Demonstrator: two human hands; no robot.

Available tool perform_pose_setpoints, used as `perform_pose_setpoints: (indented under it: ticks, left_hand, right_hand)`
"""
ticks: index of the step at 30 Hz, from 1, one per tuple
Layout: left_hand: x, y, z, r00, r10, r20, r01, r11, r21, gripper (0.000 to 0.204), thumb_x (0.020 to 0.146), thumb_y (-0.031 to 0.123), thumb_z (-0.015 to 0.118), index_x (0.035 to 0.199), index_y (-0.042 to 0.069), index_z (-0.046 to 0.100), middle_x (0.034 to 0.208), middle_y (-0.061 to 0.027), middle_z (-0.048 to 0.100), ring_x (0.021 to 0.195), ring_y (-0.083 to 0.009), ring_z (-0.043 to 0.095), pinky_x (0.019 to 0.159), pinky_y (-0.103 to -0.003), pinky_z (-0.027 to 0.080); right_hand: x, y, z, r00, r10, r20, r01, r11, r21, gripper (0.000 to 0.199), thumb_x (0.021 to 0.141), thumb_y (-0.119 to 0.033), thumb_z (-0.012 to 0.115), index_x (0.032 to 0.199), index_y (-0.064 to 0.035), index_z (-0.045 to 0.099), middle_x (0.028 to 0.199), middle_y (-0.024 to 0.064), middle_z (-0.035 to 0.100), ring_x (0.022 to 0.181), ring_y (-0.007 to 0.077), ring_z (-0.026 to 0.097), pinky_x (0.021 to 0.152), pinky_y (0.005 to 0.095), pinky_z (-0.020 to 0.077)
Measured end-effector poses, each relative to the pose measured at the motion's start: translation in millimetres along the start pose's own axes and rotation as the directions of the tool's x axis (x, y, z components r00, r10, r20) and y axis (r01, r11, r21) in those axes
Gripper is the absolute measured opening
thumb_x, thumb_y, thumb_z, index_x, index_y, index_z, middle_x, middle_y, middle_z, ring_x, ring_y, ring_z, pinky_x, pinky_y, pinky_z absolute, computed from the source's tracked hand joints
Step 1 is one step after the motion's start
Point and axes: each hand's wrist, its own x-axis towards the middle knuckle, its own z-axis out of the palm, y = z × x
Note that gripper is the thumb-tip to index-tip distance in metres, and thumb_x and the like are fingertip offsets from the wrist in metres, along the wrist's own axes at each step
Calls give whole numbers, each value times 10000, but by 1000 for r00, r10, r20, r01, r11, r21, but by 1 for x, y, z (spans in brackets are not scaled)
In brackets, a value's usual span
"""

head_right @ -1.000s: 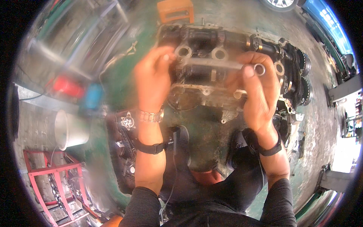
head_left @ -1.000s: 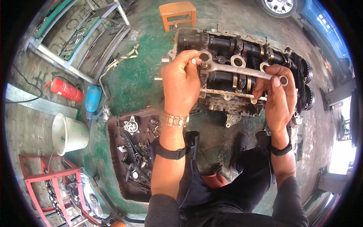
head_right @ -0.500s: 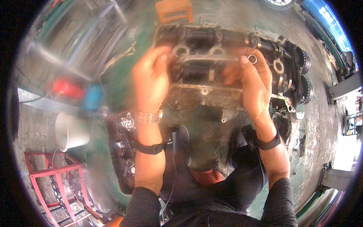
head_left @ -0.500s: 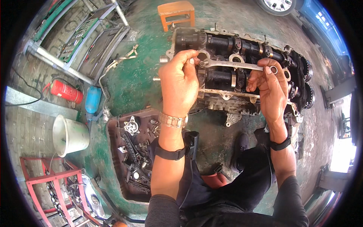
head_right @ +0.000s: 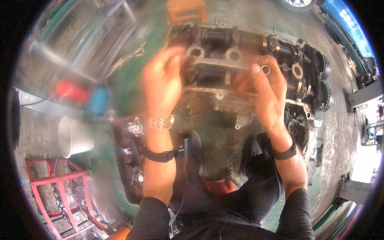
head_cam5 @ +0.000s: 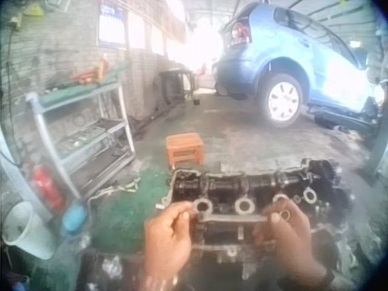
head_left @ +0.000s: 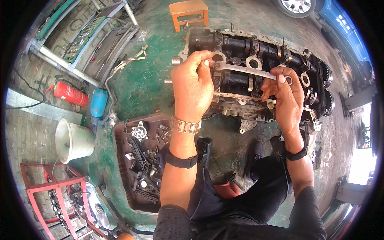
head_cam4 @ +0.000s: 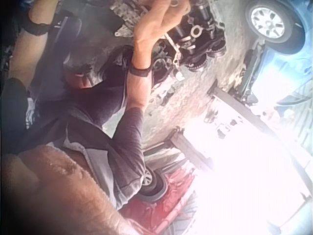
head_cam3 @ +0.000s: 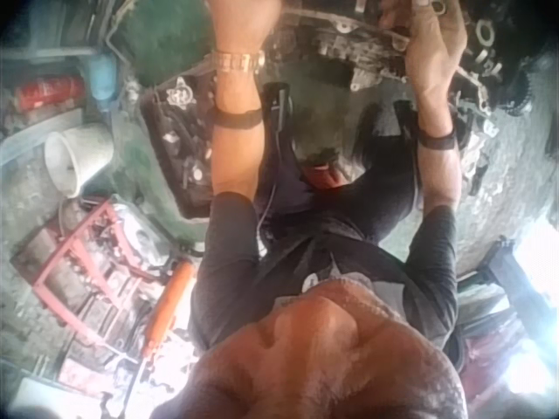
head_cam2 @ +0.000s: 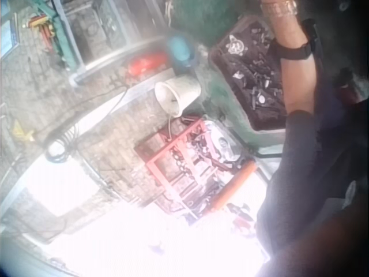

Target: The person uses a wrench to loosen and remove bolts from a camshaft cap within an engine block, repeatedly fitting the wrench onto the bolts and turning them.

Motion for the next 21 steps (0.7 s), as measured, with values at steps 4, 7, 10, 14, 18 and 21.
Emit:
perform_pose_setpoints:
  ticks: [4,7,10,14,18,21]
  left_hand:
    - [0,-1,0,1000,-13,10,13,1000,-16,145,877,-74,543,966,-41,653,822,-155,699,740,-195,687,680,-288,520]
    - [0,2,0,1000,8,12,-8,1000,26,144,885,-64,539,975,-43,649,825,-157,700,753,-199,691,684,-289,522]
    - [-1,0,2,1000,0,25,1,1000,-19,143,890,-56,537,983,-46,646,829,-159,700,764,-204,694,686,-289,524]
    - [-1,-3,2,999,1,34,1,999,-40,149,891,-56,530,986,-49,644,836,-162,700,763,-199,691,690,-290,524]
    - [0,3,-1,999,-15,36,15,1000,-16,159,882,-68,527,985,-51,646,837,-165,700,760,-195,688,693,-290,521]
    - [0,5,-1,1000,-15,22,14,1000,22,164,875,-78,533,984,-46,651,831,-162,699,757,-192,686,695,-287,519]
  right_hand:
    - [-20,-11,10,965,-193,176,231,946,-229,250,993,-223,508,1041,22,533,824,103,632,659,128,580,635,254,478]
    - [-27,-11,16,807,-389,444,555,756,-347,237,888,-177,645,981,18,549,841,126,664,663,174,644,610,289,513]
    - [-33,-11,26,678,-402,615,690,637,-345,285,782,-128,744,968,8,576,843,140,676,667,242,676,599,340,542]
    - [-30,-15,25,666,-456,590,709,634,-309,259,799,-119,717,975,18,586,847,137,681,676,247,680,613,340,548]
    - [-26,-22,11,777,-523,350,612,757,-228,193,858,-96,637,986,41,595,814,149,677,662,224,662,596,314,527]
    - [-22,-30,6,924,-355,142,363,931,-31,275,974,-192,490,1068,63,533,821,152,677,698,174,655,657,286,518]
